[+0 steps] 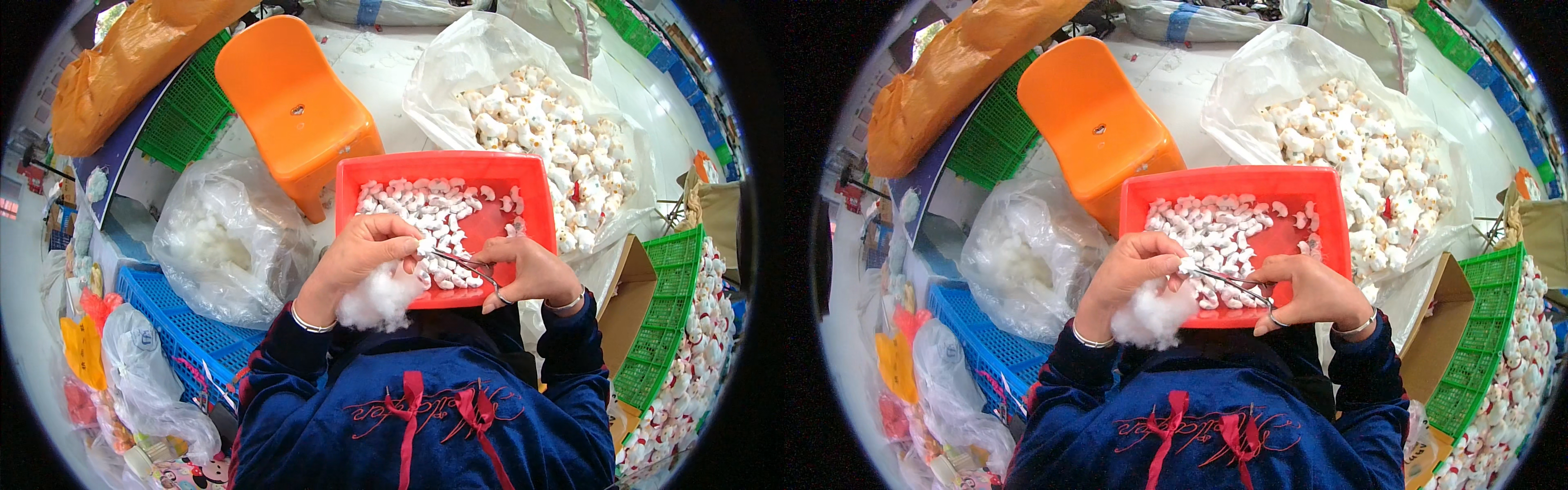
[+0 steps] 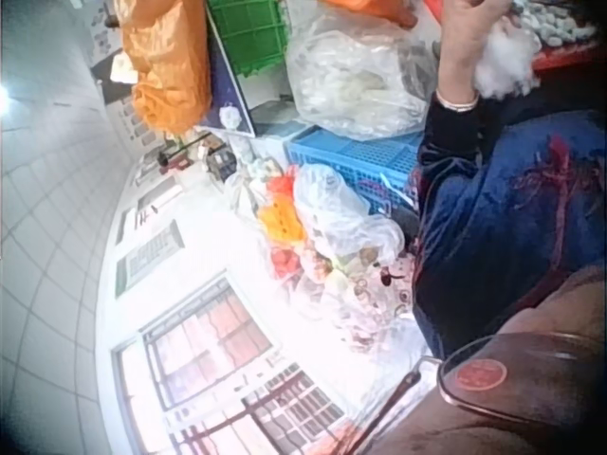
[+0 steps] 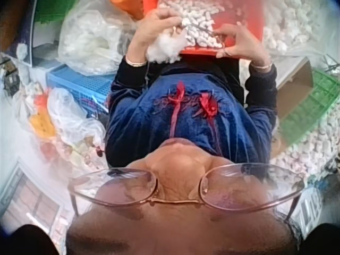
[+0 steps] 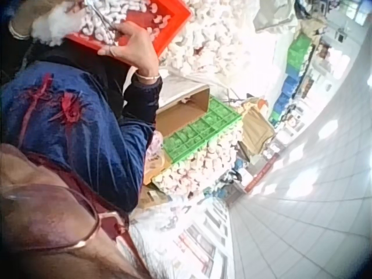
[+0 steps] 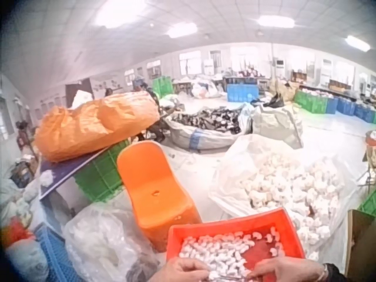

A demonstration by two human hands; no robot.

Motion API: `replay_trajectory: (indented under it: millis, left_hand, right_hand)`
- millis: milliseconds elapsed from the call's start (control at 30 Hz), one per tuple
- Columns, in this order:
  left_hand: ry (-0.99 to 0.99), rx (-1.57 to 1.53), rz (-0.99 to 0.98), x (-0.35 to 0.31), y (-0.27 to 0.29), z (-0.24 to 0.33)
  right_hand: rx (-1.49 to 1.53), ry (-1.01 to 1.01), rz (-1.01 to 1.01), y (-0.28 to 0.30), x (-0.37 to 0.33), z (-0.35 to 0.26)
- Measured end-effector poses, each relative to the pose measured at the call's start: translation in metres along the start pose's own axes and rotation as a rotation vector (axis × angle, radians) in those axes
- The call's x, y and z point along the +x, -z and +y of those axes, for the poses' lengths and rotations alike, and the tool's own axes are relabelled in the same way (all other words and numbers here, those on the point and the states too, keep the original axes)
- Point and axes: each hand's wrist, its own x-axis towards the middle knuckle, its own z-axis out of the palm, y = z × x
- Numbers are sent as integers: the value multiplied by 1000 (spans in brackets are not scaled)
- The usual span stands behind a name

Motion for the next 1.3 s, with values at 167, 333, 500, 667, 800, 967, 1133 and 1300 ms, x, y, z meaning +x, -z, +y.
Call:
replay_trajectory:
  millis: [167, 333, 500, 667, 800, 967, 1133, 1300]
  left_hand:
    - [-27, -52, -110, 3, 3, -1]
    - [-17, 19, -127, 4, 7, -2]
    - [50, 25, -124, 3, -5, 3]
    - [107, 119, -98, 11, -21, -6]
    - [85, 197, 85, 10, -18, -3]
    - [121, 221, 61, 5, -9, 2]
    - [-111, 135, 99, 1, 22, 0]
    - [60, 171, -59, 12, -5, 3]
  right_hand:
    - [-62, 16, 9, 2, -1, -3]
    - [-19, -19, -20, 0, -5, 2]
    - [-17, -80, -11, 1, -6, -3]
    - [-116, -34, 51, -5, -3, -4]
    - [-37, -100, 39, -4, -7, 1]
    - [-20, -89, 40, -6, -14, 3]
    - [-150, -185, 51, 6, -20, 1]
    - [-181, -147, 114, 8, -19, -10]
